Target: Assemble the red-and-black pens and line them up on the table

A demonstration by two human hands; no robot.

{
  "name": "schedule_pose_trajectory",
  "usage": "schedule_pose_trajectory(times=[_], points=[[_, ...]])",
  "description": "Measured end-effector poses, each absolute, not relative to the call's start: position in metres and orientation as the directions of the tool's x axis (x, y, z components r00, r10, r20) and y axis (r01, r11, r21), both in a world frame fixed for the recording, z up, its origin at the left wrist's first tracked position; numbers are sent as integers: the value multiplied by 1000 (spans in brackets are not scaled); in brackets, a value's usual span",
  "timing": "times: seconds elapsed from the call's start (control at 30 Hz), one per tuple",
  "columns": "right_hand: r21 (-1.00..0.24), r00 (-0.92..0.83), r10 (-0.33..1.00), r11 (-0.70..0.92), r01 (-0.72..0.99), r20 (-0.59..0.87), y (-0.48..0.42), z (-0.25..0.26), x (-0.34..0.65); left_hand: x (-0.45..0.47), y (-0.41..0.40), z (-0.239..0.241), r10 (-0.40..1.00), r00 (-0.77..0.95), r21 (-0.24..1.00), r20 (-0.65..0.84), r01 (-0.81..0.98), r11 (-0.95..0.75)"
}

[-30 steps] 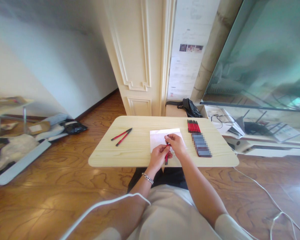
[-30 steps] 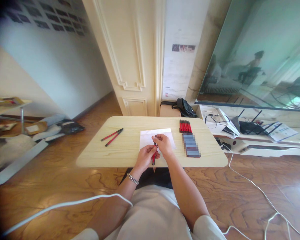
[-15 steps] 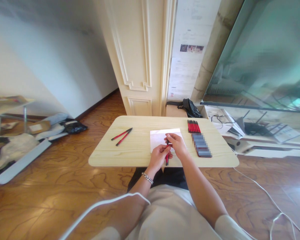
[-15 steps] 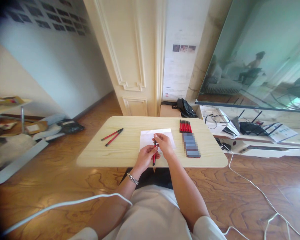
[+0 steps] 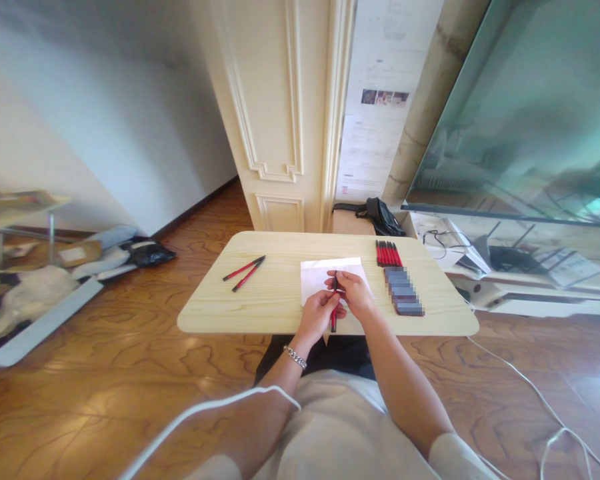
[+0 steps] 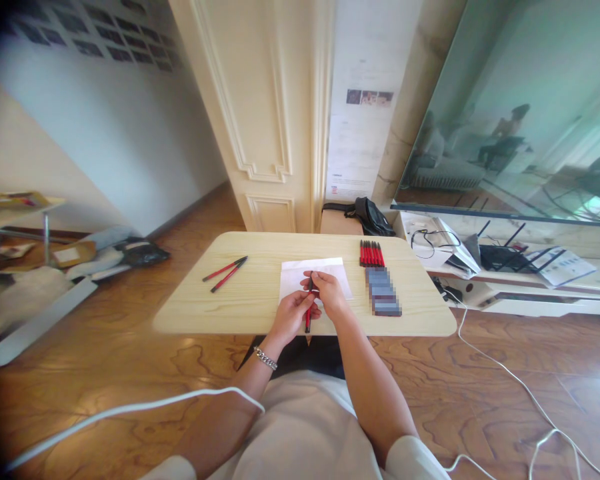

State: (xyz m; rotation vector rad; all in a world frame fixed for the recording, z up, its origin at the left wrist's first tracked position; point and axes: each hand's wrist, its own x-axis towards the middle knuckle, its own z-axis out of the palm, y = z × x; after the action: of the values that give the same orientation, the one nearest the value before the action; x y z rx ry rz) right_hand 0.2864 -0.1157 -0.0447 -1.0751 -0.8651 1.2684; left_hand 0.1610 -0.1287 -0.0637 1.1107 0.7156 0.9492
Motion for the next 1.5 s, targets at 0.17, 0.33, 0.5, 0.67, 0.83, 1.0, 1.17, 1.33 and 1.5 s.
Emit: schedule_pose_trajectory(times=[0.17,0.33,0.5,0.67,0.83,1.0,1.17,1.33,1.5], points=[[-986,260,966,33,-163,-10,-116,-41,286,160,-128,-66,908,420,964,-9,-239,120],[-982,254,967,28,-186,-21,-115,-46,286,160,-129,-65,894,448,956,-25,-251,152],[-961,161,986,-1,-277,-48,-118,-47,286,160,-128,-66,891,454,953,-23,-259,156],[-961,184,981,-4,-275,-57,-119,-42,286,159,-128,-66,895,446,959,-9,-250,134],[-980,263,965,62,-189,10,-118,-43,285,159,-129,-64,899,438,966,-11,-227,122],[-964,183,983,37,-263,-12,-118,-48,286,160,-129,-65,886,464,957,-20,-246,150],[-954,144,987,-25,-300,-72,-117,-48,290,160,-129,-65,891,454,959,-4,-250,132],[-977,254,966,15,-211,-40,-118,-42,290,159,-130,-64,897,441,970,10,-221,98],[-982,285,958,27,-184,-28,-120,-43,288,160,-130,-64,897,441,971,-6,-213,112]])
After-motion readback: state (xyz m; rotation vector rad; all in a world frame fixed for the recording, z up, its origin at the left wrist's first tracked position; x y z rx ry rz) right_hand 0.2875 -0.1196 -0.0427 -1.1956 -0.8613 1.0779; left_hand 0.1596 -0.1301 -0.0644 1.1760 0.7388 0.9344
